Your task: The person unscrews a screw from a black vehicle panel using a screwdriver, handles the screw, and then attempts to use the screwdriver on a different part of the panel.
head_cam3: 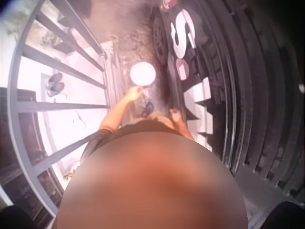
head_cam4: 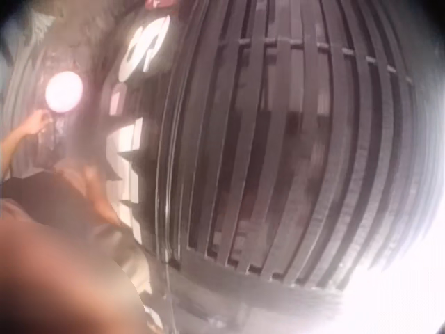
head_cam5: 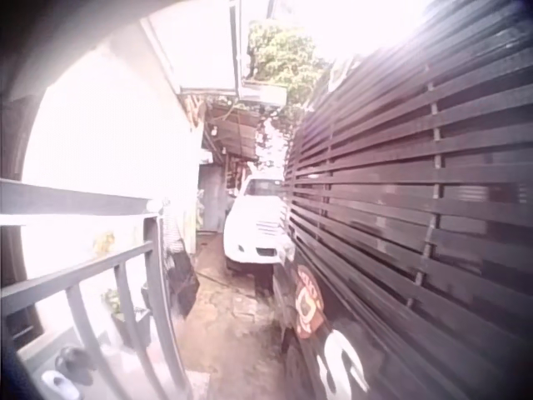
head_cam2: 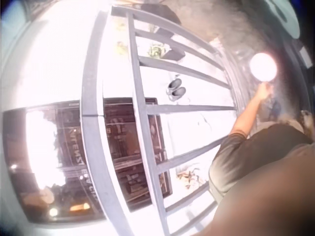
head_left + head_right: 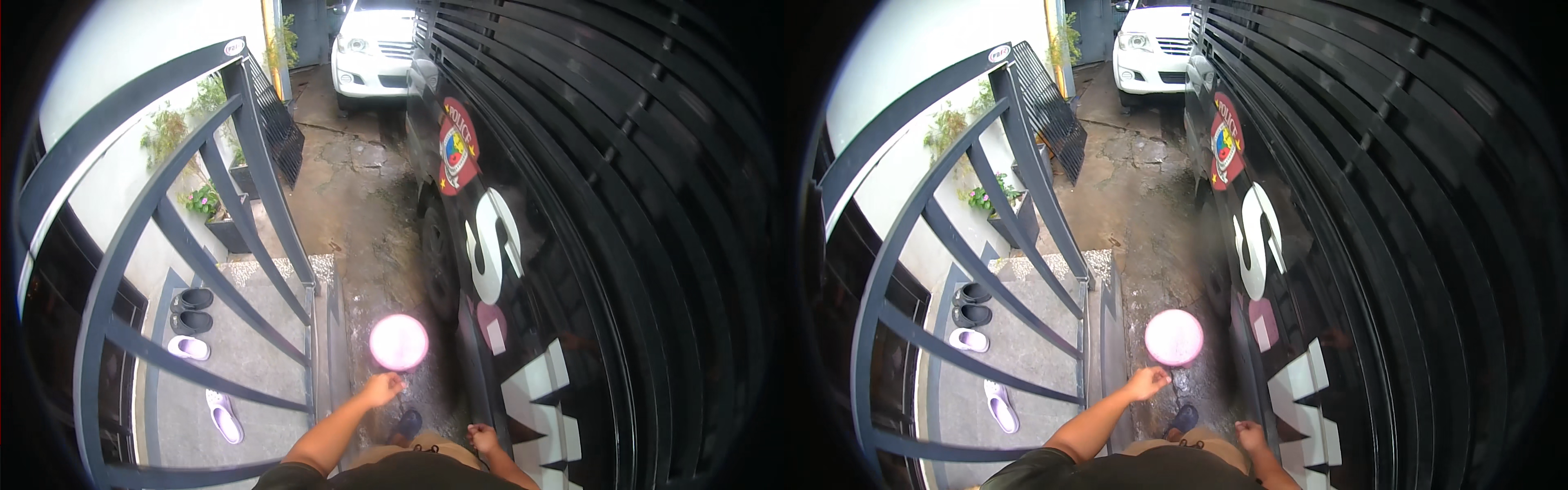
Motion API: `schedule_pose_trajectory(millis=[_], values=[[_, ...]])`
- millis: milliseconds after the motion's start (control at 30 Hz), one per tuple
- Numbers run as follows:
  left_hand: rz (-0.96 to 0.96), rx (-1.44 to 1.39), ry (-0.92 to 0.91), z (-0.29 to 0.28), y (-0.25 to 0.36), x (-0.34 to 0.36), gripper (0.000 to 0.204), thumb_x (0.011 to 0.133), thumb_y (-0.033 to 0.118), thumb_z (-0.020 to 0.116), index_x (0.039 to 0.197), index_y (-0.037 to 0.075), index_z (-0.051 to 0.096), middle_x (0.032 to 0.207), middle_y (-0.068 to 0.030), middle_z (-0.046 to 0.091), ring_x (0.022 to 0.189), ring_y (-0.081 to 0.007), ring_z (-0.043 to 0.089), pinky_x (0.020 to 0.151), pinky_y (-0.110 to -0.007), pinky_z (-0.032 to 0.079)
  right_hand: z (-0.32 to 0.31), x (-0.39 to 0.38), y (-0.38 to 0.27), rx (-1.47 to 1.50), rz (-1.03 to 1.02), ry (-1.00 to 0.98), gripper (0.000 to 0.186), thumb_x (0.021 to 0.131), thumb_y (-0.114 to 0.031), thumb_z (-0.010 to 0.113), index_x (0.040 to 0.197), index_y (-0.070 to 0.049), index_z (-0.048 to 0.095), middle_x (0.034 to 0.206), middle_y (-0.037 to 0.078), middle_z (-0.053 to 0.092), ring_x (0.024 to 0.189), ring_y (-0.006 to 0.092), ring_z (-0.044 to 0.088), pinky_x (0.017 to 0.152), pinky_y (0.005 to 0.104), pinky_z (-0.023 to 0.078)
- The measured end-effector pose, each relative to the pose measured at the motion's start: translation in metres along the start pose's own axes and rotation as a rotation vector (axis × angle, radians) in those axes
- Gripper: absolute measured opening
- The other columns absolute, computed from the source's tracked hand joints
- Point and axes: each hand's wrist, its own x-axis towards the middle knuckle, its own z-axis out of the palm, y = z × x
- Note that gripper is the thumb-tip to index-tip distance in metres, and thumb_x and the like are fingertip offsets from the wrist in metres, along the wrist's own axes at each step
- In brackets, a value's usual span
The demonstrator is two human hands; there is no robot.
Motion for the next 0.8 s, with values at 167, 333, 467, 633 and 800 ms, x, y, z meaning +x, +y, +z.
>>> schedule_pose_trajectory(millis=[167, 333, 467, 633, 800], values=[[-0.026, 0.102, -0.123, 0.008, -0.044, -0.002, 0.033, 0.089, 0.037, 0.067, 0.100, 0.005, 0.071, 0.092, -0.0176, 0.072, 0.087, -0.0327, 0.070, 0.079, -0.042, 0.054, -0.011, 0.003, -0.059, 0.085, -0.054, -0.021, 0.021, 0.095, -0.024, 0.065, 0.096, -0.004, 0.066, 0.075, 0.004, 0.065, 0.056, 0.0134, 0.056, 0.049, 0.0300, 0.045], [-0.004, -0.038, -0.032, 0.025, -0.063, -0.016, 0.033, 0.086, 0.038, 0.068, 0.095, 0.006, 0.072, 0.090, -0.0173, 0.072, 0.085, -0.0345, 0.070, 0.078, -0.044, 0.055, -0.035, 0.049, 0.055, -0.216, 0.116, -0.126, 0.022, 0.094, -0.028, 0.068, 0.096, -0.006, 0.069, 0.075, 0.004, 0.066, 0.068, 0.0129, 0.061, 0.061, 0.0292, 0.050], [-0.169, 0.062, 0.121, 0.001, -0.060, 0.022, 0.029, 0.084, 0.032, 0.073, 0.093, 0.004, 0.071, 0.086, -0.0159, 0.070, 0.081, -0.0296, 0.069, 0.075, -0.041, 0.054, -0.026, -0.026, -0.023, -0.055, 0.285, -0.088, 0.024, 0.093, -0.028, 0.069, 0.098, -0.005, 0.070, 0.078, 0.005, 0.068, 0.074, 0.0153, 0.064, 0.068, 0.0336, 0.052], [-0.014, 0.162, -0.082, -0.040, -0.073, 0.106, 0.031, 0.081, 0.032, 0.068, 0.093, 0.003, 0.070, 0.088, -0.0214, 0.070, 0.085, -0.0387, 0.069, 0.077, -0.048, 0.054, -0.015, -0.016, -0.035, -0.013, 0.296, -0.059, 0.025, 0.093, -0.028, 0.067, 0.092, -0.004, 0.069, 0.073, 0.008, 0.067, 0.069, 0.0177, 0.064, 0.063, 0.0360, 0.050], [0.018, 0.150, -0.141, -0.095, -0.044, 0.183, 0.035, 0.085, 0.036, 0.067, 0.095, 0.003, 0.069, 0.092, -0.0213, 0.071, 0.089, -0.0368, 0.069, 0.078, -0.046, 0.053, 0.006, 0.003, -0.047, -0.037, 0.337, -0.081, 0.027, 0.093, -0.029, 0.065, 0.085, -0.003, 0.067, 0.069, 0.010, 0.065, 0.065, 0.0202, 0.064, 0.057, 0.0383, 0.049]])
